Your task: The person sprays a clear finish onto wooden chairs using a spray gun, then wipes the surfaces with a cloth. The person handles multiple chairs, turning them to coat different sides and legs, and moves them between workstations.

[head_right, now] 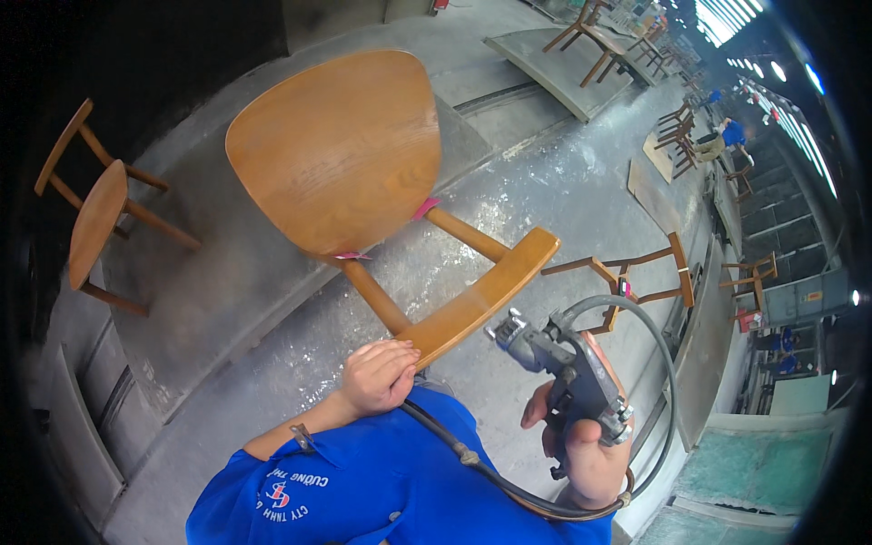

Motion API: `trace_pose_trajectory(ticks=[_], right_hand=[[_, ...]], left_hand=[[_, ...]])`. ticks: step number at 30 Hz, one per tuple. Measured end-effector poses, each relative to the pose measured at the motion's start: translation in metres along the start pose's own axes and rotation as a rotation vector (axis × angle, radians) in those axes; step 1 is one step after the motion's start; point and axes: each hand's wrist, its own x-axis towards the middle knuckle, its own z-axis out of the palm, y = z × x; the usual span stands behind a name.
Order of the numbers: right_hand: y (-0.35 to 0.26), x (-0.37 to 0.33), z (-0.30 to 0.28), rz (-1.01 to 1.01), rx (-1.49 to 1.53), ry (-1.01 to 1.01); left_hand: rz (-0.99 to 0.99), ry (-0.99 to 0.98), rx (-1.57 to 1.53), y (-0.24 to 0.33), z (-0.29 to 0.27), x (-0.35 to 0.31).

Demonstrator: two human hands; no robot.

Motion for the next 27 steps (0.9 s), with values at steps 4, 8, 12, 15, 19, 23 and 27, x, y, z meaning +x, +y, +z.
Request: trace_pose_trajectory(ticks=[4,8,12,15,19,23,27], right_hand=[[0.018,0.005,-0.013,-0.137,-0.219,0.421],[0.041,0.003,-0.041,-0.194,-0.108,0.682],[0.076,-0.002,-0.056,0.023,0.007,0.707],[0.104,0.002,-0.059,0.171,0.075,0.584],[0.132,0.026,-0.044,0.235,0.114,0.45],[0.14,0.077,-0.033,0.284,0.083,0.462],[0.141,0.143,-0.029,0.158,0.209,0.181]], left_hand=[[0.04,0.031,-0.005,-0.005,-0.003,0.017],[0.064,0.205,0.002,-0.019,-0.007,0.058],[0.098,0.333,0.1,-0.032,-0.018,0.127],[-0.008,0.523,0.091,-0.053,-0.044,0.179],[-0.216,0.827,0.123,-0.115,-0.101,0.225],[-0.077,0.871,0.445,-0.164,-0.122,0.241],[-0.137,0.826,0.49,-0.195,-0.136,0.265]])
